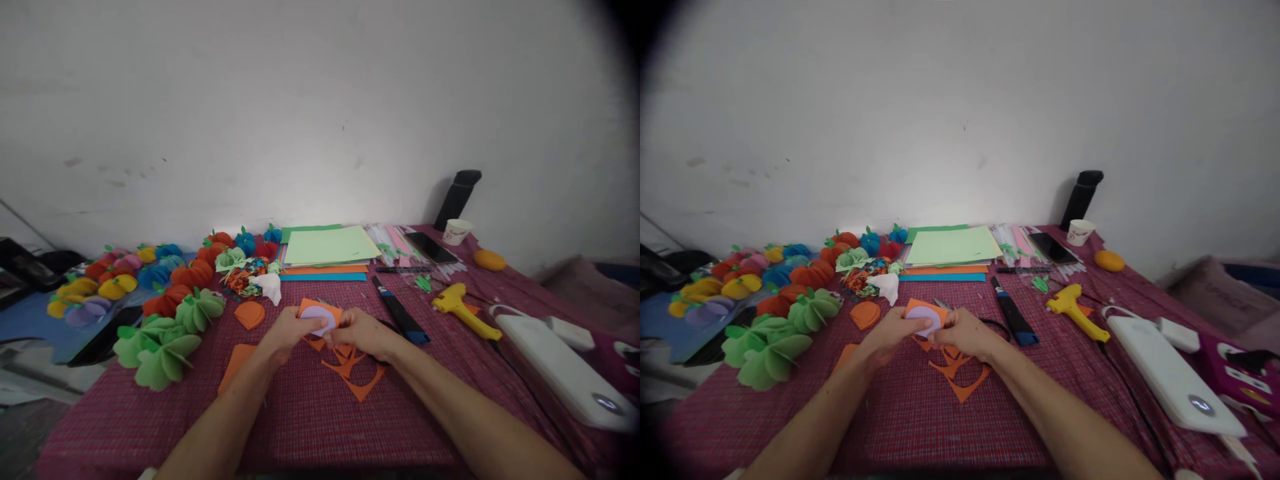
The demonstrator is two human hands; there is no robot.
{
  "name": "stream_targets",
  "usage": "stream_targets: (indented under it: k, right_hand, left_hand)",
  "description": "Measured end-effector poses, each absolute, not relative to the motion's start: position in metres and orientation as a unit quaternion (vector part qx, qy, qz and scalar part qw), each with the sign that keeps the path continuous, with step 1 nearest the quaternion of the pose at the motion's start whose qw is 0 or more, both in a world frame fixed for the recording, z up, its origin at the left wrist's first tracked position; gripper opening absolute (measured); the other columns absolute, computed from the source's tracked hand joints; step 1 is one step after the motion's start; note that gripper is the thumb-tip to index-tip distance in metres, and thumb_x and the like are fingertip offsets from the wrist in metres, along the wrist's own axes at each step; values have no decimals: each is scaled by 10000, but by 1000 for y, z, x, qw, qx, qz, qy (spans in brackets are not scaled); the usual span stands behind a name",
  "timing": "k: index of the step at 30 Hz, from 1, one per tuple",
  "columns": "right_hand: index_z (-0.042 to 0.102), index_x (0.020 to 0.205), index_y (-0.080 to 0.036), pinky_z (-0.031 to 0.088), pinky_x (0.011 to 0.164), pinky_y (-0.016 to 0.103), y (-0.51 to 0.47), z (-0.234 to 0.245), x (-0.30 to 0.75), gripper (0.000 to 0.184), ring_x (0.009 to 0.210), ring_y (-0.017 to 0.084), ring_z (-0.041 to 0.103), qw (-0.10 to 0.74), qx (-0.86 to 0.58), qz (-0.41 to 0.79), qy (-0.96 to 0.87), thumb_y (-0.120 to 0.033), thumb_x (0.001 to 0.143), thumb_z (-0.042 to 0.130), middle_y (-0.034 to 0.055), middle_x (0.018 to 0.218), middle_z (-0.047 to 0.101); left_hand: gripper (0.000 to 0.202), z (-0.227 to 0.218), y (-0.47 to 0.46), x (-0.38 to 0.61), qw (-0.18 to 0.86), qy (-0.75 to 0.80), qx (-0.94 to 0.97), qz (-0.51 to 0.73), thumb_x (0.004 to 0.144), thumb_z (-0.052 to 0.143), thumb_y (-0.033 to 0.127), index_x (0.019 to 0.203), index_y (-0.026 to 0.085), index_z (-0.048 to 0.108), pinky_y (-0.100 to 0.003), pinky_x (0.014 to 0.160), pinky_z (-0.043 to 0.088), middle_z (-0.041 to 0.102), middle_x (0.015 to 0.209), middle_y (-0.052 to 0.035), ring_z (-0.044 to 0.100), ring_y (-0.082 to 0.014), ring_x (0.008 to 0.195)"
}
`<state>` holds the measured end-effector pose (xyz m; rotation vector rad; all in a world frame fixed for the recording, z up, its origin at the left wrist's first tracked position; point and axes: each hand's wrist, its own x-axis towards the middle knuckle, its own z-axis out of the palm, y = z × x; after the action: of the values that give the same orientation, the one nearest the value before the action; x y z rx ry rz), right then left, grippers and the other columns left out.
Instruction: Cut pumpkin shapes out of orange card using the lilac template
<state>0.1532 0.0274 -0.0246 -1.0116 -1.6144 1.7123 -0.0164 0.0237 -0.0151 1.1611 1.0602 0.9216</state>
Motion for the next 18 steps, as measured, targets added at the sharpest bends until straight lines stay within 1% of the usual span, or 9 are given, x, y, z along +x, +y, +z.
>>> stream_targets:
  k: [4,7,14,16,18]
  right_hand:
    - [671,643,-137,362,517,193,28,-24,154,132,496,79,473,283,-377,640,-606,-267,640,652,-31,551,594]
    - [664,619,-133,351,510,193,29,-26,154,147,486,75,462,290,-377,629,-615,-277,650,650,-28,543,591]
    - [654,657,-117,345,507,198,31,-30,155,211,476,64,440,299,-378,637,-601,-327,647,672,-17,559,581]
    - [654,686,-123,359,519,201,31,-27,156,221,490,70,451,290,-370,633,-615,-343,680,646,-19,563,569]
    - [650,736,-136,379,541,207,33,-24,157,209,520,82,476,292,-373,601,-644,-339,719,606,-17,590,572]
  left_hand:
    - [241,-13,22,-14,604,471,513,388,567,709,270,734,98,689,-272,640,430,672,684,-67,580,-162,622]
    - [216,-14,23,-13,603,460,511,404,572,704,262,723,108,689,-275,644,430,676,694,-61,581,-160,622]
    - [210,-18,26,-14,587,449,484,468,593,693,261,743,114,677,-294,667,447,679,724,-57,594,-164,651]
    - [212,-17,28,-17,578,446,460,505,595,697,278,728,116,668,-287,638,452,671,692,-50,588,-154,617]
    - [226,-17,31,-20,559,448,430,550,586,706,295,713,115,660,-275,606,453,662,661,-46,583,-145,588]
